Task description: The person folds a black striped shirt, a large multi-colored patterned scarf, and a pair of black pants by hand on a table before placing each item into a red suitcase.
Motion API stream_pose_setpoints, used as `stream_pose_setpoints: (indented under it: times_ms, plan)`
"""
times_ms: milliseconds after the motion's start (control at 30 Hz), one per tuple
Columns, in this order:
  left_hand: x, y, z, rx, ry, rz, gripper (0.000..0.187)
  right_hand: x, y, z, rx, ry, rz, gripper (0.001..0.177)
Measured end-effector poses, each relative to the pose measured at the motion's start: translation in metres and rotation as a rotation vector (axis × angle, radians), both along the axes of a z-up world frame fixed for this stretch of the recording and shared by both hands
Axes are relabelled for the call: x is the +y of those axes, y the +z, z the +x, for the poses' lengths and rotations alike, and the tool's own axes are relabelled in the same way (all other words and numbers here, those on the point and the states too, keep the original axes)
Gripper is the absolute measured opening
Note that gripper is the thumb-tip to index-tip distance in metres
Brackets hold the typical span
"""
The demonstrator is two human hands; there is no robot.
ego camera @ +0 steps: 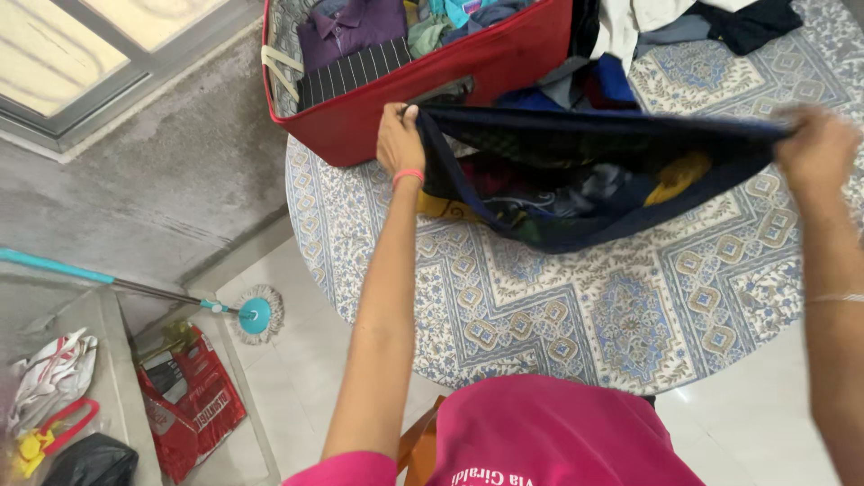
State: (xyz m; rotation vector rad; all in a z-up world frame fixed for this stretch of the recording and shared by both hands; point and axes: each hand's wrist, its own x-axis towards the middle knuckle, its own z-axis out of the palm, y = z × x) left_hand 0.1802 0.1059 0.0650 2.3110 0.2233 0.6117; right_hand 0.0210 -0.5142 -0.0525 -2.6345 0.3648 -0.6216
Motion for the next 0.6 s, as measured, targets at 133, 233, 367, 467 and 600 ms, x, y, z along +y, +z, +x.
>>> stream_pose_setpoints:
  times_ms: [133, 233, 367, 467, 600]
  plan:
    - [-0.007, -0.012, -0.015, 0.014, -0.029, 0.032, 0.027, -0.011, 0.046, 0.031, 0.217, 0.171, 0.117, 0.082]
    - [0.000, -0.026, -0.022, -0.015, -0.063, 0.097, 0.025, 0.069, 0.053, 0.007, 0.191, 0.150, -0.290, 0.115]
    - [0.002, -0.049, -0.021, 0.045, -0.078, -0.040, 0.026, 0.243, 0.049, -0.050, -0.250, 0.445, -0.030, 0.037]
    - [0.006, -0.058, -0.021, 0.031, -0.081, -0.122, 0.026, 0.336, 0.032, -0.058, 0.087, 0.373, 0.230, 0.040]
    - [0.018, -0.059, -0.028, 0.036, -0.077, -0.227, 0.026, 0.372, 0.003, -0.076, 0.266, 0.381, 0.278, 0.025]
